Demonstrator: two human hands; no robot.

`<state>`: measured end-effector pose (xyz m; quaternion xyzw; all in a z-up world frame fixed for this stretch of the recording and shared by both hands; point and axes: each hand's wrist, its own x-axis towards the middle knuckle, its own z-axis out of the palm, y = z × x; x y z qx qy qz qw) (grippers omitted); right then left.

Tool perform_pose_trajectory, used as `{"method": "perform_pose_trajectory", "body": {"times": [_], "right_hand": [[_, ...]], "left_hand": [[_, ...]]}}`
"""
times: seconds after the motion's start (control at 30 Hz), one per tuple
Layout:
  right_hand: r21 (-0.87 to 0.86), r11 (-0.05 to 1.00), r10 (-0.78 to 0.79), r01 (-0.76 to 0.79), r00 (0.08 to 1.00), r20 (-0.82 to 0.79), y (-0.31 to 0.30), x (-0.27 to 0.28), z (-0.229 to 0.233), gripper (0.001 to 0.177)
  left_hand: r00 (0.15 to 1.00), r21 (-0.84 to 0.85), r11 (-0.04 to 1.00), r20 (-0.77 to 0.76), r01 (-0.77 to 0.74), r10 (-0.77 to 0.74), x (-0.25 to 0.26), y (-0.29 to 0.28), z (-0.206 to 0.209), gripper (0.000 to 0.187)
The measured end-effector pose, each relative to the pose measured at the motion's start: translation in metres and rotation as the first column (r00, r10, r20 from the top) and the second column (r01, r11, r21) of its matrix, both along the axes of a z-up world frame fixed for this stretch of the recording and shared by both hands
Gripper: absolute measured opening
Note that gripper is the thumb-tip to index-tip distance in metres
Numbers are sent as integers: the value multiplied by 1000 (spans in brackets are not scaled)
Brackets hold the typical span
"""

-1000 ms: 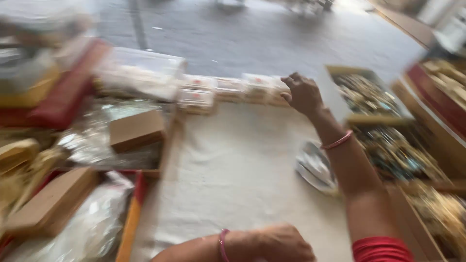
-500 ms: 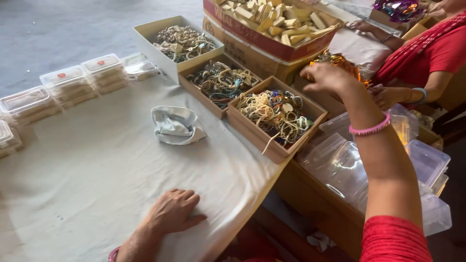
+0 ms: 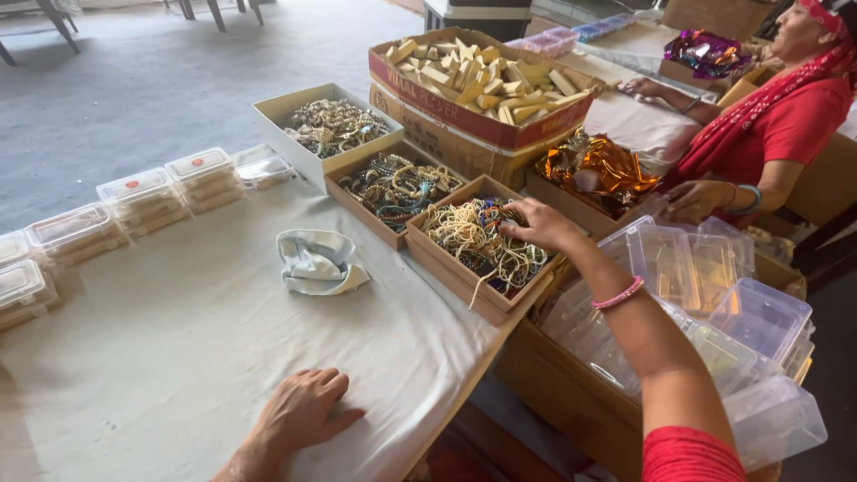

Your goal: The person cleans various pieces of jewelry, including necklaces and bracelets, using a white cloth. They wipe the items, place them into small beige pouches, and then put the pouches into clear plastic containers. The person also handles a long beaded necklace, wiping it with the cloth.

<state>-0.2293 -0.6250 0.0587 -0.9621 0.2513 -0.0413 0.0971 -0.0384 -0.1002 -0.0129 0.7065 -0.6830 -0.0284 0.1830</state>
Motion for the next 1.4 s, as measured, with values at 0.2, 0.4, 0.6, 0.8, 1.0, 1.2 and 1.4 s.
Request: {"method": "perform_pose_trajectory", "body": {"times": [0.2,0.4,0.6,0.8,1.0,1.2,1.4], "right_hand": [[54,992,-122,116,984,133,3,27,5,48],[143,987,-66,72,997,-45,13,30,46,32],[-75,968,-243,241,970,-27,-27,6,85,17],[110,988,-91,105,988,-123,-4,0,84,31],[2,1000,6,-6,999,32,-13,28,35,23],[192,979,100,-68,981,-164,36,44,47,31],[269,963,-12,17,1000,-22,60,41,89,20]], "left_hand": [[1000,22,999,0,-24,24,1,1,2,45],[999,69,997,-24,-41,42,1,0,3,46],[999,37,999,-33,-37,39,1,2,2,48],[999,54,998,-34,-37,39,2,1,2,49],[998,75,996,-26,-53,55,1,2,3,48],[999,17,999,-25,-40,41,2,3,3,49],[998,48,998,-42,-46,48,2,3,2,48]]}}
